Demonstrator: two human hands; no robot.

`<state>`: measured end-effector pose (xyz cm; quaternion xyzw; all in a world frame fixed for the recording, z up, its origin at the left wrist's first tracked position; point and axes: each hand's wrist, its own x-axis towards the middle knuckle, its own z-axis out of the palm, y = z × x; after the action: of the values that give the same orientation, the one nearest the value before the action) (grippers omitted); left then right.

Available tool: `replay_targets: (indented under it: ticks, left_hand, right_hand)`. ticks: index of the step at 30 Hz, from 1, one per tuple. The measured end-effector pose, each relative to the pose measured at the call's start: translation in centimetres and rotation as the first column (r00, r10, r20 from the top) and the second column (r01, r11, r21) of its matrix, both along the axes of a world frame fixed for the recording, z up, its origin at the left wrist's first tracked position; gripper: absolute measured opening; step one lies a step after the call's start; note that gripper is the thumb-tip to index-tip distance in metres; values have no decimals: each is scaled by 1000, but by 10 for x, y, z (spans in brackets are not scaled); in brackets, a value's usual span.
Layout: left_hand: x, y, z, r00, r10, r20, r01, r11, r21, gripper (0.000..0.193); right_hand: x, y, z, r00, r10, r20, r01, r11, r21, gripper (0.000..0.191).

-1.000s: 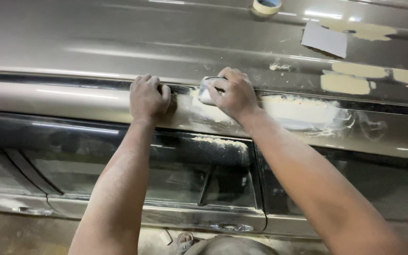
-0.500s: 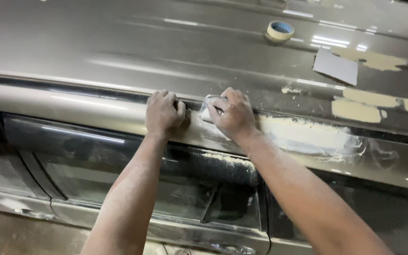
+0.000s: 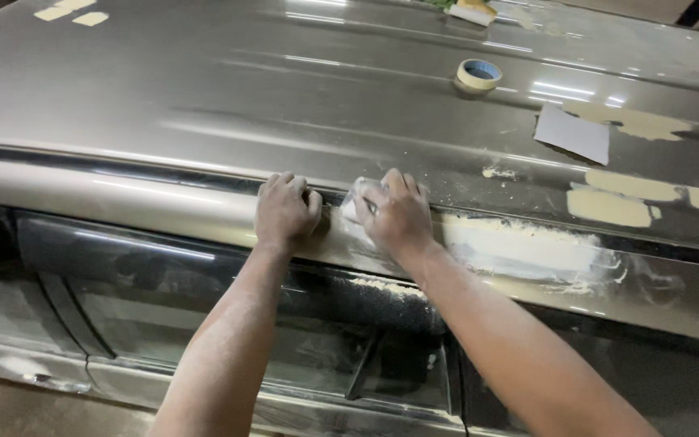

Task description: The person sands a beige car's rear roofline and spoiler area using a sanding block. They repeatedly rub the surface to smooth the filler, occasionally pausing to wipe away dust and inspect the sanded area.

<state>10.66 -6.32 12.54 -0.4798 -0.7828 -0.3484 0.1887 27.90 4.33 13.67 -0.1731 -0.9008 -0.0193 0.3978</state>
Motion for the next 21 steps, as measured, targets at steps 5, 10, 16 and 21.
replay_targets:
  ticks: [5, 10, 16, 21]
  left_hand:
    - [-10, 3, -1, 999, 18, 30, -19, 1000, 4, 21]
    - [-6, 0, -1, 1000, 14, 12, -14, 1000, 0, 21]
    - [-7, 0, 2, 999, 18, 49, -16, 999, -52, 21]
    - [-8, 1, 3, 998, 20, 57, -19, 1000, -11, 23]
  right_hand:
    - [23, -9, -12, 996, 63, 68, -65, 997, 32, 19]
    - [-11, 5, 0, 983, -49, 176, 42, 998, 45, 17]
    - [23, -12, -11, 999, 22, 29, -25, 994, 102, 18]
    - [-4, 4, -7, 990, -49, 131, 46, 998, 31, 15]
